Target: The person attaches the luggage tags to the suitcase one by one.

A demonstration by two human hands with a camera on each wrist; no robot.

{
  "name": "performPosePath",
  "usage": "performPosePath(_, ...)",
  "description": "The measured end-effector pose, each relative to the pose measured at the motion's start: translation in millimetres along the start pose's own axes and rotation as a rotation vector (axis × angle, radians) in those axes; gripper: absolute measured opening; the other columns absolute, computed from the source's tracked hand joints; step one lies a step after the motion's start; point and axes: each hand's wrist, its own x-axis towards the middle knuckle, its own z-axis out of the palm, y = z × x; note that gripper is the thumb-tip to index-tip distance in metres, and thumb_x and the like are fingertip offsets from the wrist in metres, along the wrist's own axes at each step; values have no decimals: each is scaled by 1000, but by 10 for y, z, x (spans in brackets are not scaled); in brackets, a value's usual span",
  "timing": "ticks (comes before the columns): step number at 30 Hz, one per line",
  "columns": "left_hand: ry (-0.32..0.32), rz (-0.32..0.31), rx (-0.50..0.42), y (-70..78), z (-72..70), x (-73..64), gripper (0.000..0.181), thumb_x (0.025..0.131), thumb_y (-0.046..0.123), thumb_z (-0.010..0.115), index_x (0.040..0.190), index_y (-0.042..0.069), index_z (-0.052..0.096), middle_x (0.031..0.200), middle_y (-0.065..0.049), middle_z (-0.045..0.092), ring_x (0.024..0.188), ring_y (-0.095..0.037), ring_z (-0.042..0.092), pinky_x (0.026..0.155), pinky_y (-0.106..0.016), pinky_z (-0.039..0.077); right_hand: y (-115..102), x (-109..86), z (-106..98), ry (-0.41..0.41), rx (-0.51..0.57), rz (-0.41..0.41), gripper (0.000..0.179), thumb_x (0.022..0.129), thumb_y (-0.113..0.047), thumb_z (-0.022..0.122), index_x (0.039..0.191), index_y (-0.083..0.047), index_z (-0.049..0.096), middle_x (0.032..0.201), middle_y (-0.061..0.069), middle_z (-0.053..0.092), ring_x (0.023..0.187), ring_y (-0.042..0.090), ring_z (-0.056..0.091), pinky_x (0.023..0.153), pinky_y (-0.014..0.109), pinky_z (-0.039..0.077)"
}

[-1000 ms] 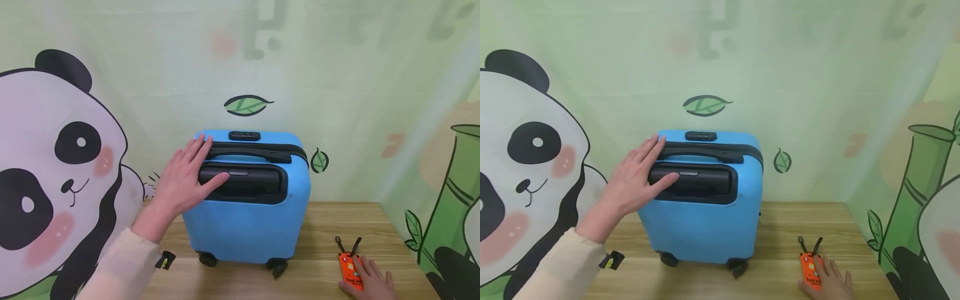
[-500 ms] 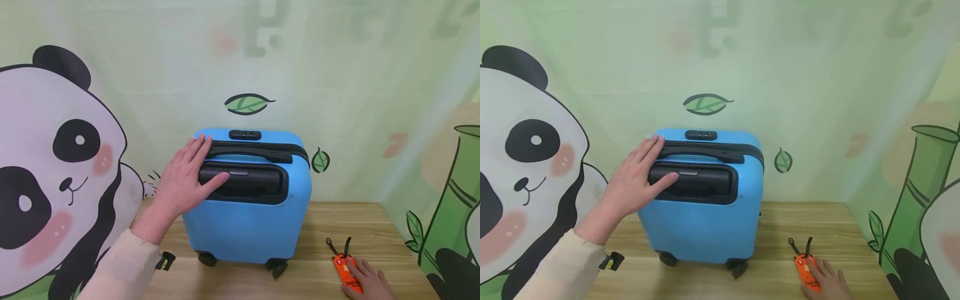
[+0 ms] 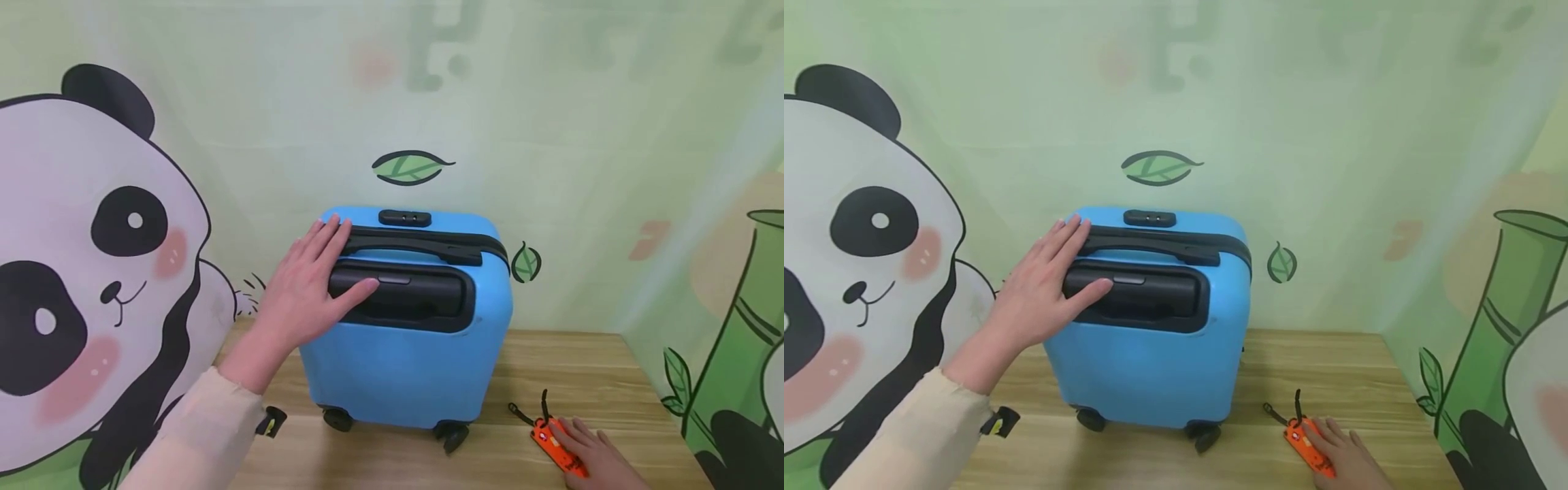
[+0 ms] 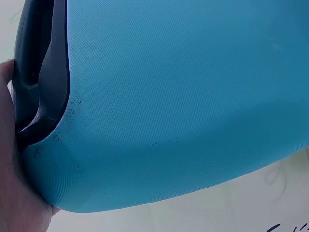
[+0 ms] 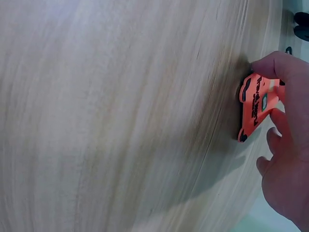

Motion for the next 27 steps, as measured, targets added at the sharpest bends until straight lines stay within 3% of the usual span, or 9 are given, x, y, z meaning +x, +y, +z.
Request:
performPosePath(6, 3, 5, 7, -8, -5, 11, 97, 99, 73, 54, 173, 22, 19, 180, -4, 15, 166, -30, 9, 132, -56, 14, -24, 21, -55, 95, 18, 147, 109, 88, -59, 82, 157, 14, 38, 160, 42, 35, 143, 65, 36, 108, 77, 39)
performPosePath(10, -3, 1, 16, -6, -6, 6, 97, 99, 73, 54, 173, 22, 18, 180, -4, 14, 166, -29, 9, 132, -56, 14, -18, 36, -146, 78, 34, 247, 121, 88, -66, 77, 158, 19, 26, 162, 46, 21, 145, 68, 26, 110, 77, 36)
performPosePath(12, -7, -2, 20, -4, -5, 4, 97, 99, 74, 53, 173, 22, 18, 180, -4, 14, 166, -29, 8, 132, -56, 13, -20, 42, -164, 70, 15, 256, 122, 88, -67, 77, 157, 20, 27, 162, 46, 21, 145, 69, 25, 110, 78, 35)
performPosePath(19, -4, 0, 25, 3, 1, 20, 97, 99, 74, 53, 173, 22, 18, 180, -4, 15, 166, -30, 9, 131, -56, 15, -31, 54, -82, 103, -23, 169, 117, 85, -64, 81, 153, 21, 36, 159, 46, 29, 143, 67, 31, 112, 79, 32)
performPosePath(27, -3, -4, 24, -12, -3, 9, 97, 99, 74, 53, 173, 22, 18, 180, -4, 15, 166, -30, 9, 132, -56, 15, -9, 163, 31, 27, -2, 278, 100, 85, -64, 82, 143, 13, 55, 148, 38, 48, 134, 59, 47, 107, 72, 43)
